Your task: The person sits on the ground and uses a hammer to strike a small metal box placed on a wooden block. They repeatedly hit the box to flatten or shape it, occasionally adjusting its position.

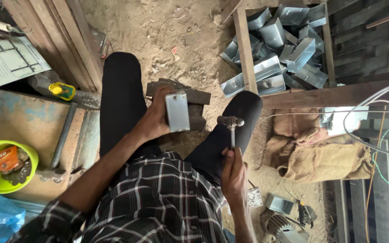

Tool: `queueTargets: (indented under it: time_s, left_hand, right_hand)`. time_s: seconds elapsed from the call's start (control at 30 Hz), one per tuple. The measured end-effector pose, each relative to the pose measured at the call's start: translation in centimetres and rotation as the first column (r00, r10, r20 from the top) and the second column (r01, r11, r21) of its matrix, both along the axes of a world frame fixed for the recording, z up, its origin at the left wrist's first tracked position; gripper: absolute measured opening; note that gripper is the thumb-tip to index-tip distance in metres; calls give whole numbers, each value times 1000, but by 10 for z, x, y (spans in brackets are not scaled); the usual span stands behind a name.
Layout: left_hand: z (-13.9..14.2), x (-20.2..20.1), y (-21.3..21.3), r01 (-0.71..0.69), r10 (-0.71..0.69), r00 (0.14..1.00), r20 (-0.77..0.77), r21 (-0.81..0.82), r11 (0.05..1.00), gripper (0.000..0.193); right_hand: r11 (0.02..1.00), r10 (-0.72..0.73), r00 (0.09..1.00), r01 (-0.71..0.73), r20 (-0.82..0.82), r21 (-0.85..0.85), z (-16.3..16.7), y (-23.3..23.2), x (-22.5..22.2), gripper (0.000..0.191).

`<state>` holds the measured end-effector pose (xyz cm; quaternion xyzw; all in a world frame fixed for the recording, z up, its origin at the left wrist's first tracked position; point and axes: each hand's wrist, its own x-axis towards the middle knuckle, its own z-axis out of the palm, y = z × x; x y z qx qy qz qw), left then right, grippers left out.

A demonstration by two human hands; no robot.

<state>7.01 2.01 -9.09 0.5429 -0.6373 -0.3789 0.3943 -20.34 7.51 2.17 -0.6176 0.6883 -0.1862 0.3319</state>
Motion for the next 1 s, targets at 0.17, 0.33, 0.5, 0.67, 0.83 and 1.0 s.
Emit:
queueTargets:
  time_s: [0.17,0.33,0.5,0.67,0.83,1.0]
  left_hand:
    - [-1,-5,-12,35,-36,999,1,72,997,117]
    - [2,-5,-16,46,-41,998,-41,125,991,115]
    - [5,-5,-19,34,-31,998,-48,81,996,114]
    - [3,-5,-19,33,-31,999,-35,67,997,114]
    - [0,-3,-20,45,-45,999,-6,48,998,116]
    - [1,-5,-22,52,-52,999,-17,33,998,114]
  right_hand:
    - [995,85,994,-81,67,-61,-11,8,-1,33]
    - [953,204,979,-200,-8,-226,-38,15,-5,26]
    - [951,301,952,-304,-54,-62,-56,21,-5,20]
    - [972,231,972,-232,-36,-23,-59,21,-3,17]
    - [974,182,982,-188,-57,-124,-59,26,-15,23]
    - [941,259,962,-271,-87,-200,-62,31,-17,25]
